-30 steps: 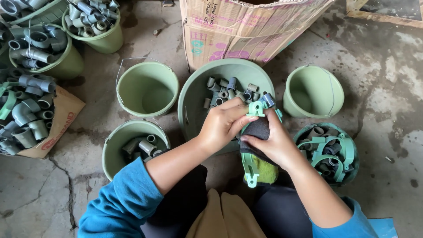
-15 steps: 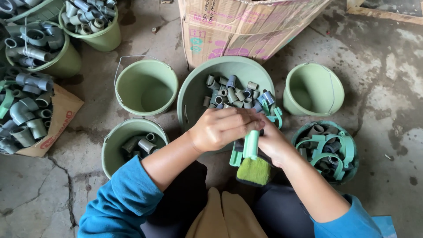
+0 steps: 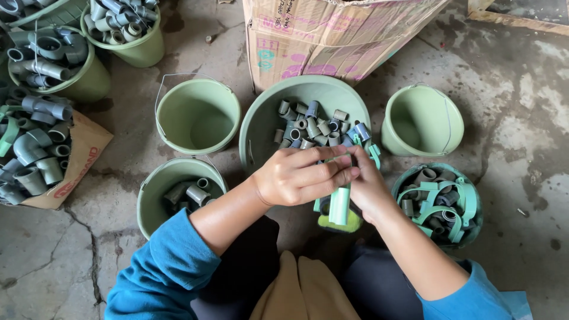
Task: The person sits on the floor and wipes small plastic pipe fittings with a cloth. They pick each fitting from a central bucket, wipe it, and place it into a different bucket. The process is repeated for multiple fittings throughout the clip.
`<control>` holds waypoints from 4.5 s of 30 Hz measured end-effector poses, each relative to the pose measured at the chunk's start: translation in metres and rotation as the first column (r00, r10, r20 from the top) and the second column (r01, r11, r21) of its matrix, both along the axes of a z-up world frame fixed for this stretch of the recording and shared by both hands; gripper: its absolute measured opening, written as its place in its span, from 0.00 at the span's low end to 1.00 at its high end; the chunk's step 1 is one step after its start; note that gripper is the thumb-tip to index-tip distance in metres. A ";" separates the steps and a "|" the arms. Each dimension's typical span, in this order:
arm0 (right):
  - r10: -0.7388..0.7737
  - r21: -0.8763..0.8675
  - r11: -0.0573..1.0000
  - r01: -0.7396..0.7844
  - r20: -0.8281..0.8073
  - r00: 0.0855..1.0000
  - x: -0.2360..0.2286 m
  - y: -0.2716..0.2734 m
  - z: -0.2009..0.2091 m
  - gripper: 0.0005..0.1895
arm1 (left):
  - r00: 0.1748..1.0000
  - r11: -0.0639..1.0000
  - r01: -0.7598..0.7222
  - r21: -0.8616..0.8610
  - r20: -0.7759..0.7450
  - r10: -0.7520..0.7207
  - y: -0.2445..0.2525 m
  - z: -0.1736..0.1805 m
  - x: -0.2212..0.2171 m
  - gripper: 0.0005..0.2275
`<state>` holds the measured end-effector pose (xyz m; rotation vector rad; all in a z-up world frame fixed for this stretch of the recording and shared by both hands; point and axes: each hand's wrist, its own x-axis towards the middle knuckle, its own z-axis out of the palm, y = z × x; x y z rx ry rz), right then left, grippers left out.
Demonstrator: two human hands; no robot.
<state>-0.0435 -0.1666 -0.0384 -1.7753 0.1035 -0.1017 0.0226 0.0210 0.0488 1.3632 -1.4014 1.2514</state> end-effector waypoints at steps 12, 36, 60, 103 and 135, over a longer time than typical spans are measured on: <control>0.147 -0.222 0.954 -0.200 -0.233 0.961 -0.018 0.026 -0.023 0.43 | 0.995 0.993 -0.096 -0.070 0.024 0.097 0.001 -0.008 0.019 0.05; 0.369 -0.439 0.711 -0.549 -0.431 0.823 -0.015 -0.002 0.031 0.35 | 0.806 0.845 -0.532 0.048 -0.276 0.523 0.046 -0.040 0.049 0.10; 0.553 0.199 0.830 -0.520 -0.412 0.724 0.082 0.299 -0.012 0.24 | -0.428 0.826 -0.542 0.155 -0.897 -0.113 0.283 -0.235 -0.100 0.12; 0.165 -0.241 0.921 -0.306 -0.472 0.866 0.103 0.166 -0.019 0.34 | -0.084 0.890 0.061 0.452 -0.886 0.456 0.156 -0.135 0.010 0.21; 0.113 0.046 0.993 -0.106 -0.179 0.977 0.036 -0.070 0.009 0.17 | 0.056 0.845 0.535 0.031 -0.998 0.001 -0.042 -0.105 0.050 0.17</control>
